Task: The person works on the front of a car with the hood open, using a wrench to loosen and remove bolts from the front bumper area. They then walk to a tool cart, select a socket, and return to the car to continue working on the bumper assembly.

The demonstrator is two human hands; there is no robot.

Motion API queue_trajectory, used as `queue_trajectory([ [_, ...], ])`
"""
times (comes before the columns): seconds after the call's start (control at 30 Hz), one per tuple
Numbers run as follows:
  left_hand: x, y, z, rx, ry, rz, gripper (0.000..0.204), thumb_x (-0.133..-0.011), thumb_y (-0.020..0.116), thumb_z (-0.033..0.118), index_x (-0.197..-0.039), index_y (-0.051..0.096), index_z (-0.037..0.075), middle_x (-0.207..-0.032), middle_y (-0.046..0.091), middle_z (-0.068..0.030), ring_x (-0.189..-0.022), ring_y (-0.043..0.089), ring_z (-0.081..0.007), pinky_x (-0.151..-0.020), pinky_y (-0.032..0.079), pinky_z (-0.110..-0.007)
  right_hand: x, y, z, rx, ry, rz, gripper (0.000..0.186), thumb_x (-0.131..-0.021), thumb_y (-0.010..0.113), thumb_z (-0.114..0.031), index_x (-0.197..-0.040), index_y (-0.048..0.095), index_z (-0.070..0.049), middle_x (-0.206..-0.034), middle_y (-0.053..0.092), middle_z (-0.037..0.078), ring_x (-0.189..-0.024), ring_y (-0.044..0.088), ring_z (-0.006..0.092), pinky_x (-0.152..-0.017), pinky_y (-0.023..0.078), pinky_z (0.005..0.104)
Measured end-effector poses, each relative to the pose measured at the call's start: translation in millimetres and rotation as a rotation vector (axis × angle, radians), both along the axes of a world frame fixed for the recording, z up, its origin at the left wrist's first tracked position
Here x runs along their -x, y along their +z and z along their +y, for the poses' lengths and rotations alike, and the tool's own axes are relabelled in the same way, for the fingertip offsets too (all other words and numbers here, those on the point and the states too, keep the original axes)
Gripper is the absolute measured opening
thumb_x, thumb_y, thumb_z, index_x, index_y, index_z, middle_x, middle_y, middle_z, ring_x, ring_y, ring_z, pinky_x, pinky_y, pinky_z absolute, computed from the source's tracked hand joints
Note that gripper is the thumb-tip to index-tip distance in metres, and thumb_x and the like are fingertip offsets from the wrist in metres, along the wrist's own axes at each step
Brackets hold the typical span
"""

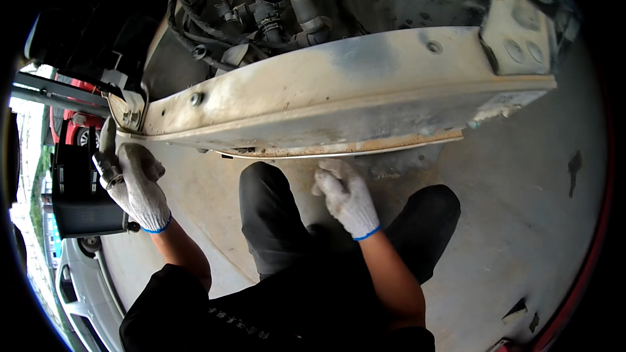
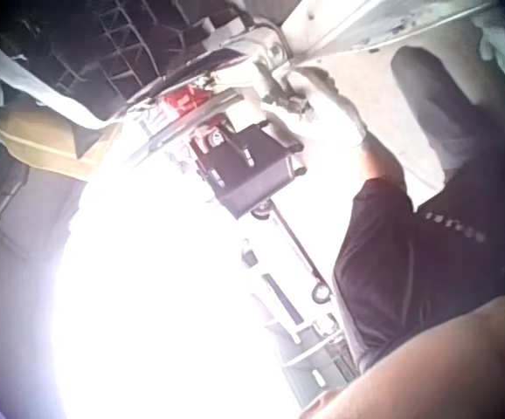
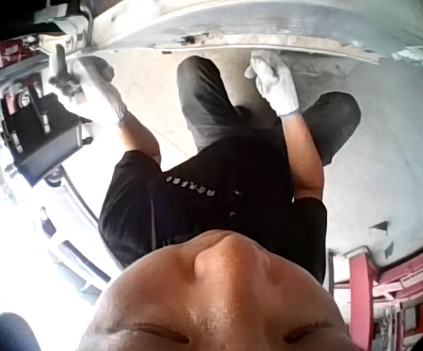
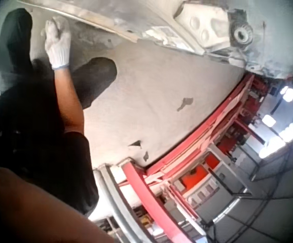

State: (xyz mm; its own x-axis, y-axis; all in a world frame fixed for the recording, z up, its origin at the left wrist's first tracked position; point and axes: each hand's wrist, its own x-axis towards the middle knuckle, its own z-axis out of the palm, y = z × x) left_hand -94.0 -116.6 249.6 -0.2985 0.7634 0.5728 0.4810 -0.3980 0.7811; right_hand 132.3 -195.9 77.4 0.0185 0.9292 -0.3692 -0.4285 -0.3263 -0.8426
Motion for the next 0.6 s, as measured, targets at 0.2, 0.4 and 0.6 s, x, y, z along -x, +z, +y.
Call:
queue_trajectory([
  [0.2,7,-6,9,0.025,0.130,0.120,0.020,-0.094,0.058,0.003,-0.110,0.068,-0.001,-0.068,0.060,-0.0024,-0.050,0.048,-0.0036,-0.045,0.035,-0.018,32,-17,28,0.008,0.056,0.263,0.030,-0.098,0.058,-0.032,-0.095,0.062,-0.003,-0.077,0.063,0.005,-0.047,0.043,0.0044,-0.038,0.030,0.0204],
  [0.4,-6,-4,12,-0.004,0.213,0.134,0.014,-0.095,0.059,0.007,-0.102,0.068,-0.001,-0.068,0.059,-0.0024,-0.048,0.045,-0.0040,-0.044,0.033,-0.019,59,-111,36,-0.670,-0.070,-0.711,0.031,-0.094,0.061,-0.028,-0.119,0.059,-0.009,-0.116,0.060,0.012,-0.102,0.055,0.0298,-0.086,0.046,0.0457],
  [0.6,-5,-4,14,-0.069,0.172,0.137,0.013,-0.096,0.059,0.008,-0.101,0.068,-0.001,-0.066,0.057,-0.0013,-0.048,0.045,-0.0046,-0.045,0.033,-0.019,74,-125,53,-0.658,0.067,-0.569,0.045,-0.093,0.061,-0.033,-0.130,0.055,-0.009,-0.127,0.058,0.014,-0.113,0.054,0.0283,-0.093,0.047,0.0445],
])
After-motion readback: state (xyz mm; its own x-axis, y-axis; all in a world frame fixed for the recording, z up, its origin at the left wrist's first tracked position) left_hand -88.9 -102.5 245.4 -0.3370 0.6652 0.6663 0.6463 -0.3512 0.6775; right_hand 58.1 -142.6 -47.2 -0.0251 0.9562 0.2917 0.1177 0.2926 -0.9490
